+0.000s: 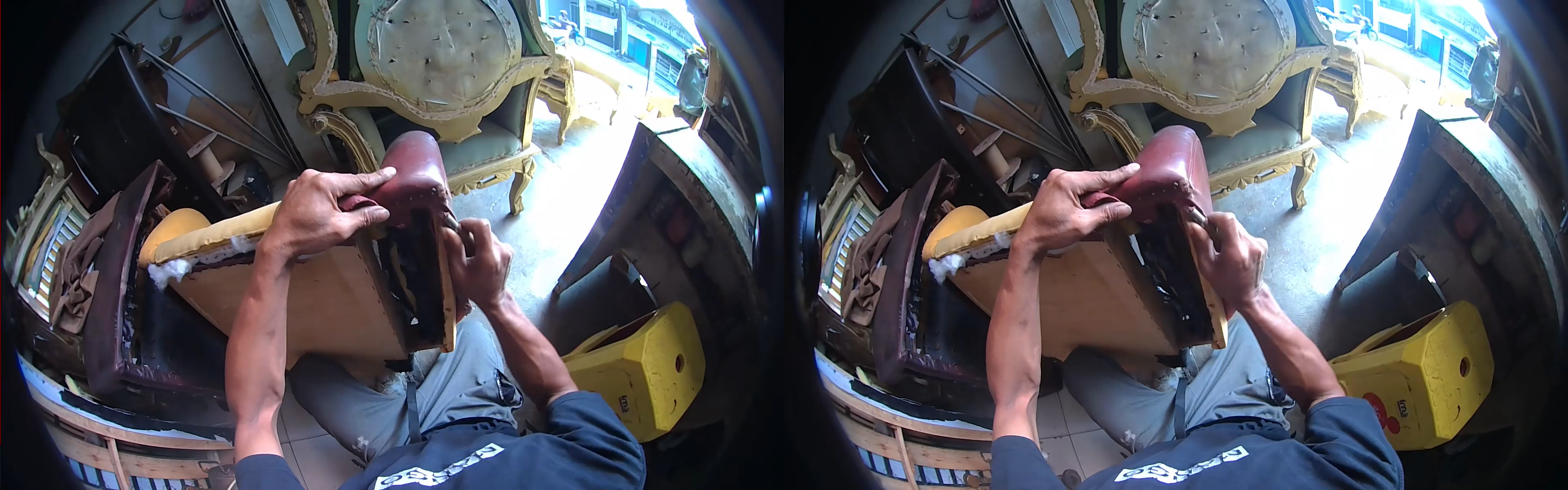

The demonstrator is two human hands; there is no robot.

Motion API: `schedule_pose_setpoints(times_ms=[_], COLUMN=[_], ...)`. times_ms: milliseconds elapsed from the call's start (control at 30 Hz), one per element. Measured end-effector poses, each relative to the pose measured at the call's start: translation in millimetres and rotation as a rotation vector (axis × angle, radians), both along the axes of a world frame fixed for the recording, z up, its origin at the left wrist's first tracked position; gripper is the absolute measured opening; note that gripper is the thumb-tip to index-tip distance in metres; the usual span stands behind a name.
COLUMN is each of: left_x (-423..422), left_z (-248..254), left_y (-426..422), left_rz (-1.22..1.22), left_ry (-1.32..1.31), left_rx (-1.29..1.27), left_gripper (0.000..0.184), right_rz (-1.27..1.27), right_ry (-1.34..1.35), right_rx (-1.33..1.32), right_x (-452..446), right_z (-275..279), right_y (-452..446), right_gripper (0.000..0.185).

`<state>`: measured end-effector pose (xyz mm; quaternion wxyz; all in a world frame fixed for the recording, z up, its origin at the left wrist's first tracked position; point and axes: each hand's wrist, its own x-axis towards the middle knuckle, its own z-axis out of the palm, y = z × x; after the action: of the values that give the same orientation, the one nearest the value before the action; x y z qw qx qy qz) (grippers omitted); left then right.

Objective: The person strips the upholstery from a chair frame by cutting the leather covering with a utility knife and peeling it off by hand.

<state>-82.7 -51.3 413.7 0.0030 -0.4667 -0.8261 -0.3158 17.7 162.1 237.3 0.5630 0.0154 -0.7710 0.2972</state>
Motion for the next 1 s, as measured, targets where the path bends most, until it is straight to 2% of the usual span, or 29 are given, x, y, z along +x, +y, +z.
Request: schedule_pose_setpoints(times_ms=[33,67,167,267,367,400,433,567,633,667,700,767,833,967,1000], left_x=[2.9,-3.5,-4.9,-3.7,-0.3,-0.5,-0.6,-5.5,-1.2,-4.0,-6.4,2.1,5.8,8.3,8.4], left_z=[-0.6,-9.5,-5.9,-7.4,1.1,0.3,-1.2,-5.1,0.2,-5.2,-7.5,-4.0,-5.6,-0.3,1.1], left_y=[-0.3,-2.8,-6.4,-3.2,-3.9,-3.7,-3.1,-0.7,-2.5,-3.1,-2.7,0.0,0.7,-6.0,-7.5], left_rz=[0.018,-0.042,-0.064,-0.054,-0.056,-0.049,-0.041,-0.059,0.012,-0.007,-0.028,0.02,0.003,0.004,-0.01], left_ry=[0.002,0.047,0.138,0.046,0.024,0.053,0.08,0.045,0.011,0.075,0.14,-0.055,-0.025,0.009,0.024], left_rx=[-0.052,0.055,0.003,0.043,-0.034,-0.049,-0.061,0.038,-0.029,-0.001,0.025,0.009,0.023,-0.04,-0.05], left_gripper=[0.055,0.052,0.051,0.052,0.052,0.052,0.052,0.052,0.053,0.054,0.055,0.057,0.056,0.056,0.056], right_rz=[-0.007,0.002,0.053,0.105,0.337,0.411,0.465,0.707,0.572,0.391,0.245,0.063,0.06,0.152,0.28], right_ry=[0.052,0.064,0.086,-0.075,-0.113,-0.263,-0.263,-0.47,-0.289,-0.273,-0.144,-0.084,-0.056,-0.101,-0.251], right_rx=[0.024,0.087,0.182,0.126,0.176,0.158,0.161,0.083,0.126,0.175,0.156,0.018,-0.051,0.098,0.123], right_x=[-1.3,-0.5,-5.7,7.8,2.1,2.6,-5.3,-33.2,-23.1,-6.6,-1.2,10.9,7.0,6.6,8.4], right_z=[2.4,-1.5,8.9,24.7,39.2,46.6,50.0,55.5,53.8,52.1,35.6,19.6,20.4,38.5,50.3], right_y=[-1.7,2.5,15.4,17.8,48.5,60.7,69.6,97.0,78.8,65.3,48.5,14.5,12.0,33.0,44.3], right_gripper=[0.022,0.023,0.024,0.026,0.031,0.034,0.036,0.035,0.034,0.033,0.034,0.033,0.034,0.037,0.037])
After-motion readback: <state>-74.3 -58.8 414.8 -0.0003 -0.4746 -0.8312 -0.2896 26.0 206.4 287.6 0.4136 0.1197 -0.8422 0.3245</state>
